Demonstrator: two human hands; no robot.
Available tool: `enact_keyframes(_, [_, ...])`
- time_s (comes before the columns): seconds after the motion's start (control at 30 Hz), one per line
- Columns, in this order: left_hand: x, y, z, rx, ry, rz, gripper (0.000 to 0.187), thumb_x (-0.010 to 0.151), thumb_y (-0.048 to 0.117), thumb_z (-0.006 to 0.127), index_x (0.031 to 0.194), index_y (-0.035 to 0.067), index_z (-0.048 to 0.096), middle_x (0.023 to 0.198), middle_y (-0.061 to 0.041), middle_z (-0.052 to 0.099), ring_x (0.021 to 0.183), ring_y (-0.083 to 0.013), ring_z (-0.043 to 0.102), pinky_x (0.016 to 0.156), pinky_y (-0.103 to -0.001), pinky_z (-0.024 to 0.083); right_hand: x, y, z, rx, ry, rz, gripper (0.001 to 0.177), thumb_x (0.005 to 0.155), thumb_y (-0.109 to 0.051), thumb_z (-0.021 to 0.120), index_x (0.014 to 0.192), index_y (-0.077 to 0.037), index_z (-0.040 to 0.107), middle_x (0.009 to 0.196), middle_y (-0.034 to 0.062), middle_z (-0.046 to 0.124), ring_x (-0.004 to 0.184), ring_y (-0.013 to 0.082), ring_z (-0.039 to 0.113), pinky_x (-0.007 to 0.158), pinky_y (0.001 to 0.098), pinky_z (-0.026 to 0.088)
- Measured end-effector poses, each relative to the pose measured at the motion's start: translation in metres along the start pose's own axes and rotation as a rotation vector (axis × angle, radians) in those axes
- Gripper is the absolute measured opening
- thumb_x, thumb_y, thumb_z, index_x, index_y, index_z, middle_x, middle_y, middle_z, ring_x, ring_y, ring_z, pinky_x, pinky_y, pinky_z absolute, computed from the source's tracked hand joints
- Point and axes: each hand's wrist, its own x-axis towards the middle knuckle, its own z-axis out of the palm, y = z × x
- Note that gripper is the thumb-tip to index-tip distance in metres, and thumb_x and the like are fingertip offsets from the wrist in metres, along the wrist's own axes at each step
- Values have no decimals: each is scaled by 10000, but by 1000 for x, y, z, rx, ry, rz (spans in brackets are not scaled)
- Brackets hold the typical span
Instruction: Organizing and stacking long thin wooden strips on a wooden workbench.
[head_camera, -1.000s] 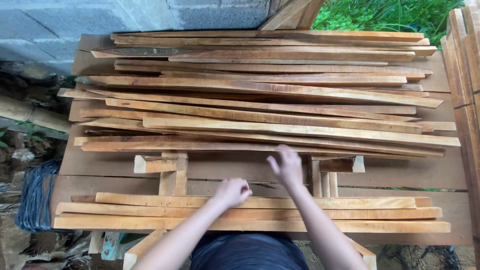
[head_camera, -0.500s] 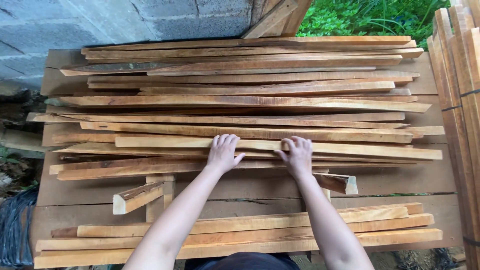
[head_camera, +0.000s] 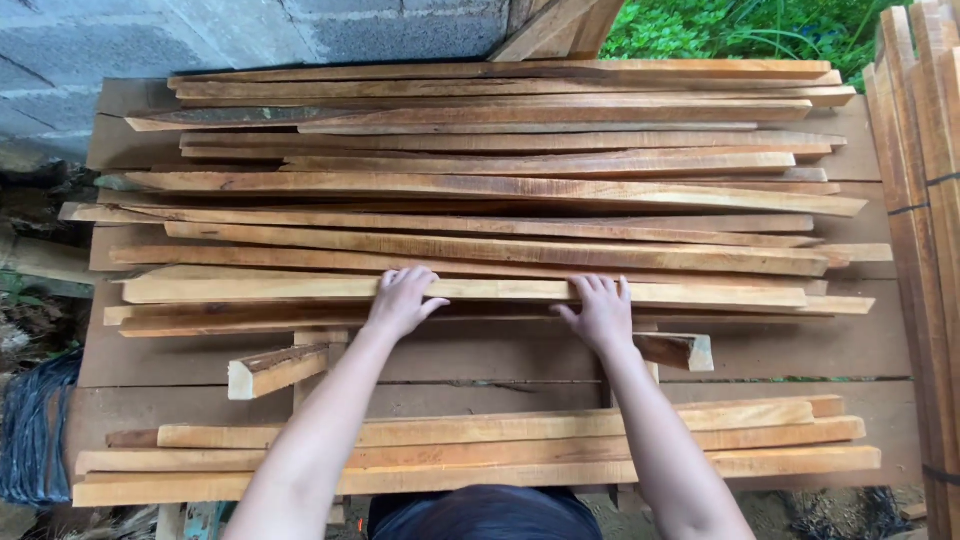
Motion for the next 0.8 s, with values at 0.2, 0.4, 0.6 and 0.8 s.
enact_keyframes(0.2, [-55, 19, -75, 53, 314, 8, 468, 835, 457, 782, 1251, 290, 648, 1263, 67, 652, 1245, -174, 597, 1103, -441, 375, -3, -15, -39, 113, 335, -167, 596, 622, -353, 880, 1186, -319, 692, 1163, -94, 677, 1092, 180, 605, 1066, 414, 395])
enact_keyframes(0.4, [-135, 57, -167, 105, 628, 112, 507, 756, 513, 812, 1210, 329, 683, 1189, 120, 655, 1151, -120, 611, 1057, -381, 376, -40, -63, -160, 201, 622, -287, 628, 558, -224, 911, 1162, -276, 749, 1111, -56, 696, 1057, 232, 587, 1050, 421, 402])
enact_keyframes(0.6, [-218, 73, -125, 31, 574, 54, 496, 763, 492, 816, 1220, 347, 689, 1192, 98, 674, 1147, -160, 626, 1041, -430, 389, -127, -73, -178, 163, 583, -243, 600, 588, -239, 866, 1173, -324, 759, 1135, -86, 707, 1069, 216, 580, 1049, 414, 400])
enact_keyframes(0.8, [-278, 92, -41, -172, 264, -90, 482, 755, 434, 836, 1204, 337, 689, 1197, 112, 681, 1157, -143, 632, 1060, -416, 390, -205, -52, -76, 231, 341, -193, 576, 587, -300, 884, 1144, -345, 743, 1110, -87, 725, 1074, 200, 629, 1031, 406, 418])
